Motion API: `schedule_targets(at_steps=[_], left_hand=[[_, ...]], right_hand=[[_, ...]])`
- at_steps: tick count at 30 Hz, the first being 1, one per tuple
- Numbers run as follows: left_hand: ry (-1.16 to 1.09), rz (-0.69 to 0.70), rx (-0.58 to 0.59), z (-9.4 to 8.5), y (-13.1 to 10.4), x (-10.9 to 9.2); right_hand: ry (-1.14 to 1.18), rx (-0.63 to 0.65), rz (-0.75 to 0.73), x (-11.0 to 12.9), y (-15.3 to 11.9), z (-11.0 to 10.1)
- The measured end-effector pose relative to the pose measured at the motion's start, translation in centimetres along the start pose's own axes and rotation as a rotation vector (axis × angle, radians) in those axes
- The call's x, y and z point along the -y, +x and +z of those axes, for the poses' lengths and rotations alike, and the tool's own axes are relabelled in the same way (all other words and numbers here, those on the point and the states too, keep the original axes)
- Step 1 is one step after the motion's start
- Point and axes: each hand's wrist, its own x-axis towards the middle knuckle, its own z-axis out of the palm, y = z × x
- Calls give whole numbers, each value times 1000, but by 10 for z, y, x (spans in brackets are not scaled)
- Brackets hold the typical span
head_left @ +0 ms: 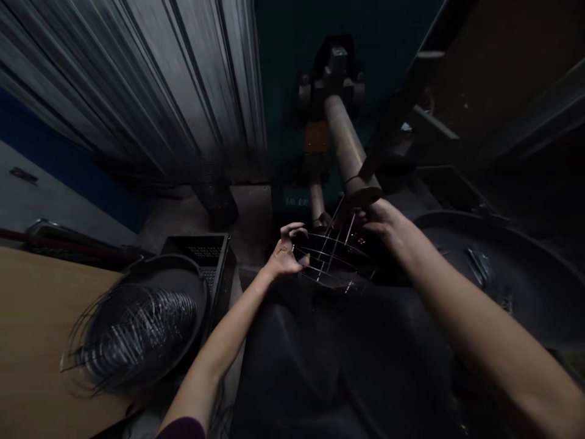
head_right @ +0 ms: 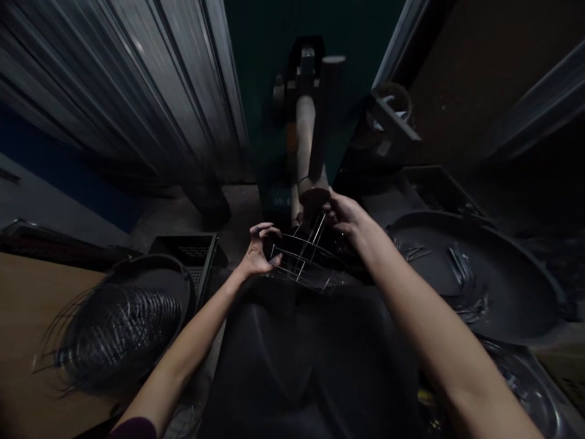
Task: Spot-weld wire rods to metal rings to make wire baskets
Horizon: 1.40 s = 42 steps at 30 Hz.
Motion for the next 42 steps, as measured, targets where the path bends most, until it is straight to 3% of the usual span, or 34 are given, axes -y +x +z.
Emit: schedule_targets(at_steps=[3,5,7,9,11,13,16,18,19,20,22,24,28,31,33,35,38,42], left_hand=[[66,41,71,-8,-11,-8],[109,19,231,-23,-20,-21],[91,-55,410,-38,-27,-40],[6,-171,440,-44,-28,-65],[-68,-283,345,-35,-22,-91],[-105,-386,267,-13,-13,-113],[-210,-534,246,18,-8,-132],[-267,-550,248,23,-12,-136],[-269,-521,251,21,-14,-137],[-257,-481,254,16,-16,-139],[-225,-398,280,3,-16,-144],[-211,-356,310,-10,-10,-154],[-215,-414,251,-22,9,-172],[-231,-529,216,-14,8,-166],[-241,-603,209,-3,-3,-150],[-264,-667,219,8,-17,-130],[-306,-694,235,17,-32,-108],[-32,-624,199,18,-37,-99]], right_hand=[[47,79,160,8,-21,-11],[57,71,177,7,-44,-19],[-20,-3,93,-6,-74,-20],[-189,-58,-59,-31,-103,-10],[-424,-56,-219,-60,-129,10],[-674,-12,-282,-83,-149,32],[-875,222,-276,-94,-177,40],[-863,405,-355,-83,-195,19],[-845,410,-428,-74,-204,3],[-841,340,-512,-63,-211,-15],[-900,71,-678,-40,-219,-50],[-1040,-99,-782,-20,-220,-72],[-1337,-81,-904,-8,-215,-77],[-1547,-213,-927,-22,-215,-70],[-1631,-216,-858,-39,-214,-71],[-1605,-126,-760,-56,-210,-74],[-1382,45,-641,-74,-200,-78],[-1149,156,-416,-73,-192,-78]])
